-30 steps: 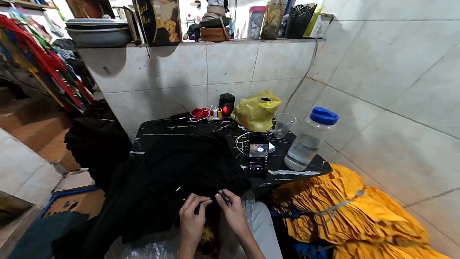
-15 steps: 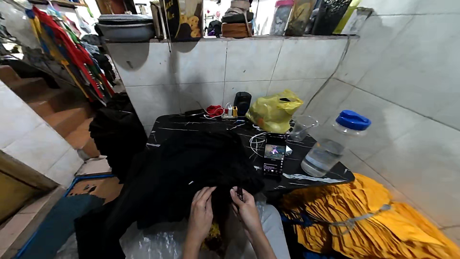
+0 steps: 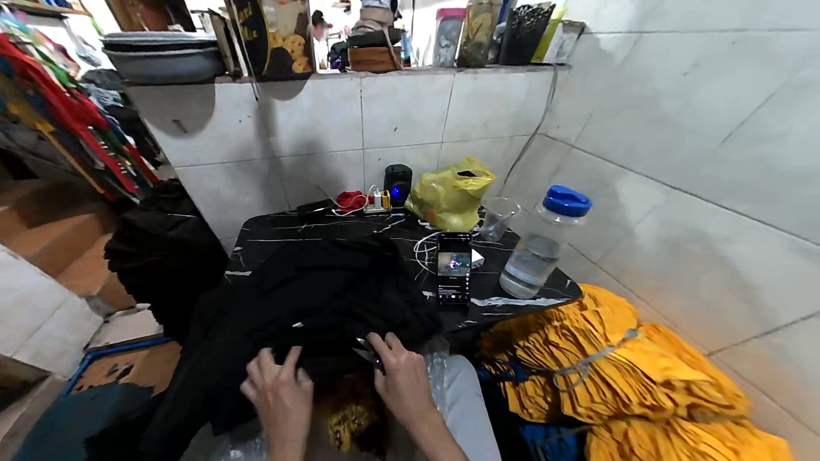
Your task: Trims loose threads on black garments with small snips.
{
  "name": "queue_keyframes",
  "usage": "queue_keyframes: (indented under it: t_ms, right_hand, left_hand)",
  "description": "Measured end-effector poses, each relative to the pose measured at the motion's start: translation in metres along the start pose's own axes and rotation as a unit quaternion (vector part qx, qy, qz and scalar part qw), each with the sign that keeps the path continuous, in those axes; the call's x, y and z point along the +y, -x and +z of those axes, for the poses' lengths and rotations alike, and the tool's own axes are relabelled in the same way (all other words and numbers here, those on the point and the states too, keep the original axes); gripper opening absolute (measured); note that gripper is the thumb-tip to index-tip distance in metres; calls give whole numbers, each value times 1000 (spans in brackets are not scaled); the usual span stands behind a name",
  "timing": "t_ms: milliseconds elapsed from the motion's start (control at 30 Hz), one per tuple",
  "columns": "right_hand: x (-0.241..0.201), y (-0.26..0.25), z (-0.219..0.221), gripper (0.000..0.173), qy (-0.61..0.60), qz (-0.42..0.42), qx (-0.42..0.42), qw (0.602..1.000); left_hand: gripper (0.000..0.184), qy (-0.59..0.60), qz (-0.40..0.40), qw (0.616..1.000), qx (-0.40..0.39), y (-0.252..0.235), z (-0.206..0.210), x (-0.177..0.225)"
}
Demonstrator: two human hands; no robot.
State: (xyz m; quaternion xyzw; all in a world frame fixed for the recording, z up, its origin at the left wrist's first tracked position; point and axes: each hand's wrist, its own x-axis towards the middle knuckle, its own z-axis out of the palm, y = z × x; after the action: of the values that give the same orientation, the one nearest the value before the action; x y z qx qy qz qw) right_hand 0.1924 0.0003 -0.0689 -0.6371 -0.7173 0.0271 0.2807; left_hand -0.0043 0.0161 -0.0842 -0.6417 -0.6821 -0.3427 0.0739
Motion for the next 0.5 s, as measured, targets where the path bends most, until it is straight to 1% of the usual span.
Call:
queue_keyframes:
  t_ms: [67,133,167,233,267,300,333,367,400,433,467,500]
  right_hand:
    - [-6,-5,-11,62,8,24,-68,997]
    - [-9,-11,-15,69,9,44,-85,995]
    - [-10,-14,-15,70,7,56,-89,994]
    - [-11,-21,-18,69,8,86,-131,988]
    - [-12,-25,-19,68,10,97,-152,984]
    - [-13,-27,-18,69,12,104,-170,980]
    - [-14,-30,-18,73,14,108,-187,976]
    - [-17,-31,-18,80,15,111,-203,973]
    - [-18,-31,-18,88,14,113,-215,970]
    - [-19,-31,-18,94,14,114,-225,968]
    - [-18,-29,-18,98,14,116,-233,965]
    - [-17,-28,-19,100,15,115,-237,965]
  left_hand:
    - [47,-8,30,999,6,-5,-15,-16]
    - [50,-7,32,998,-46,-4,-36,-30]
    - [46,-7,14,995,-95,-1,-48,-36]
    - [28,-8,-50,979,-200,5,-70,-43]
    - [23,-7,-82,969,-232,6,-76,-45]
    - [23,-2,-103,966,-238,7,-78,-46]
    - [22,25,-110,970,-214,6,-78,-48]
    - [21,74,-114,976,-171,4,-76,-49]
    - [20,148,-132,973,-115,0,-73,-50]
    - [16,241,-165,955,-55,-7,-68,-50]
    - [12,344,-212,915,-6,-14,-64,-49]
    - [9,434,-269,859,29,-23,-61,-47]
